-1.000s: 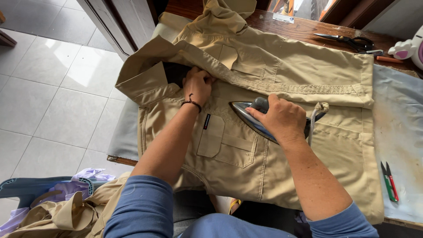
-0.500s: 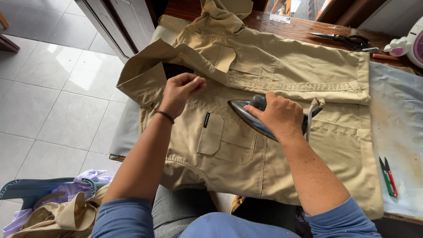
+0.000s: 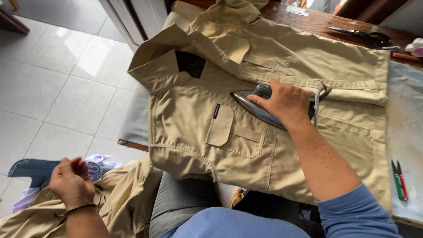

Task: The person irons a beige shirt on a table, smoothing the body and sleeves with an electric iron. They use a cardboard tube to press the sleeve cuffs and then fold the shirt.

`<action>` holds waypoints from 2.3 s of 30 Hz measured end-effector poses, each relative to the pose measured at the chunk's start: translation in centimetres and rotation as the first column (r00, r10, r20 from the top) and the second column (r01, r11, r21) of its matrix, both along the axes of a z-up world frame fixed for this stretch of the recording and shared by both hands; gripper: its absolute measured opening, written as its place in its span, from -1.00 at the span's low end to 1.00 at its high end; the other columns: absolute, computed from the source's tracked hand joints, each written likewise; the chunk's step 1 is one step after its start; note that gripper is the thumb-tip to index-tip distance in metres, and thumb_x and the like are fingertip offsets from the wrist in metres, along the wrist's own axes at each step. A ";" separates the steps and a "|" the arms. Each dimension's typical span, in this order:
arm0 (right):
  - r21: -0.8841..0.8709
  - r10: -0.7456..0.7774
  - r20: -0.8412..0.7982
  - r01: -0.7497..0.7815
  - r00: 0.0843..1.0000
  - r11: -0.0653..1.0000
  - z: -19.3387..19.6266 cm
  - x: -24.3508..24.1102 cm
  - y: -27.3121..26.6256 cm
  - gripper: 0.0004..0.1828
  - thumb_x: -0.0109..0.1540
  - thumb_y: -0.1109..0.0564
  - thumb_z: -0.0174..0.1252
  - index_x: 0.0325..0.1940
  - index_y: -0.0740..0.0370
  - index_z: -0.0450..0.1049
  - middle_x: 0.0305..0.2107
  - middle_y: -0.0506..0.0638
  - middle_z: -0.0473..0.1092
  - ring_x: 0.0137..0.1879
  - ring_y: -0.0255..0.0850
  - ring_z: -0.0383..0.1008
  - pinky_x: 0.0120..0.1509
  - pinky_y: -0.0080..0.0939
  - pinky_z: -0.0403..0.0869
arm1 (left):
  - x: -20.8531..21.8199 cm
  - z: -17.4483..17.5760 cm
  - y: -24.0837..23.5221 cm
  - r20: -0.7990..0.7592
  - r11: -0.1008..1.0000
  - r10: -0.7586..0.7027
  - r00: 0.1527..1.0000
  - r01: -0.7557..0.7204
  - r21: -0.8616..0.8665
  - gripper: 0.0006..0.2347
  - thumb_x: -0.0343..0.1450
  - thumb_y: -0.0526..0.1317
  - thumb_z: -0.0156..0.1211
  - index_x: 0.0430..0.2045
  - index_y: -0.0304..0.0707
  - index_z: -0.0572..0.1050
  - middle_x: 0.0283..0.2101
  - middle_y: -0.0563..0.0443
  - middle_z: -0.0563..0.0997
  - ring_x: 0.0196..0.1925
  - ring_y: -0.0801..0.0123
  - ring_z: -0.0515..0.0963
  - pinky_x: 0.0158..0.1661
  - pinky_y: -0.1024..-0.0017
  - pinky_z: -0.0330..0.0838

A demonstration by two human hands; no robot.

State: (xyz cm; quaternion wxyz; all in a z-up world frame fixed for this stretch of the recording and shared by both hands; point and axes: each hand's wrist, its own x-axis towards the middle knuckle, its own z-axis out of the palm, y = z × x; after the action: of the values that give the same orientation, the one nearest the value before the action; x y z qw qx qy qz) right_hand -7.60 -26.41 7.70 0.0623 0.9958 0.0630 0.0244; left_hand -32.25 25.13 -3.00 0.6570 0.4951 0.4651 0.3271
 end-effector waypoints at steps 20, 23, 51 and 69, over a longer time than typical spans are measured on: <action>0.112 0.534 0.070 -0.539 0.843 0.835 -0.7 0.6 18.0 -0.24 0.04 -0.73 0.08 -0.31 -0.03 0.38 -0.51 0.01 0.50 -0.27 0.04 0.62 -0.17 0.08 0.53 | 3.4 1.9 -11.7 -0.166 0.713 -0.685 0.709 0.699 0.045 -0.62 0.22 -0.19 0.62 -0.23 -0.25 0.50 -0.47 -0.15 0.66 -0.44 0.34 0.68 -0.26 0.44 0.61; 0.102 0.514 0.053 -0.517 0.856 0.850 -1.0 0.2 18.6 -0.24 0.05 -0.72 0.08 -0.28 -0.03 0.39 -0.48 0.02 0.51 -0.25 0.07 0.63 -0.18 0.11 0.53 | 2.8 1.2 -12.1 -0.015 0.731 -0.682 0.731 0.682 -0.028 -0.62 0.28 -0.31 0.53 -0.13 -0.35 0.43 -0.45 -0.20 0.62 -0.46 0.29 0.67 -0.34 0.36 0.65; 0.090 0.019 -0.001 -0.019 1.000 0.996 1.6 0.6 3.7 -0.15 0.13 -0.75 0.09 -0.13 0.05 0.53 -0.35 0.21 0.58 -0.12 0.22 0.63 -0.07 0.20 0.53 | 2.8 2.1 -13.0 -0.365 0.436 -0.416 0.833 0.535 0.724 -0.75 0.42 -0.20 0.41 -0.07 -0.14 0.56 -0.56 -0.08 0.50 -0.50 0.10 0.57 -0.40 0.22 0.47; 0.098 -0.078 -0.077 0.085 0.994 0.991 1.3 -4.6 -3.2 -0.23 0.08 -0.76 0.07 -0.24 -0.07 0.53 -0.41 0.06 0.57 -0.17 0.08 0.65 -0.11 0.15 0.50 | 15.8 6.0 -24.6 -0.910 -0.466 -0.348 0.223 0.802 0.374 -0.29 0.50 0.38 -0.28 0.51 0.02 0.07 0.59 0.04 0.00 0.63 0.13 -0.14 0.46 -0.22 -0.38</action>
State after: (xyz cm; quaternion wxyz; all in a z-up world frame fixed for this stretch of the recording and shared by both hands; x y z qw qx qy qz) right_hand -12.24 -29.65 9.00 0.0102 0.9996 0.0232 -0.0112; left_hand -16.47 0.49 3.01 0.1218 0.9803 -0.1504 -0.0385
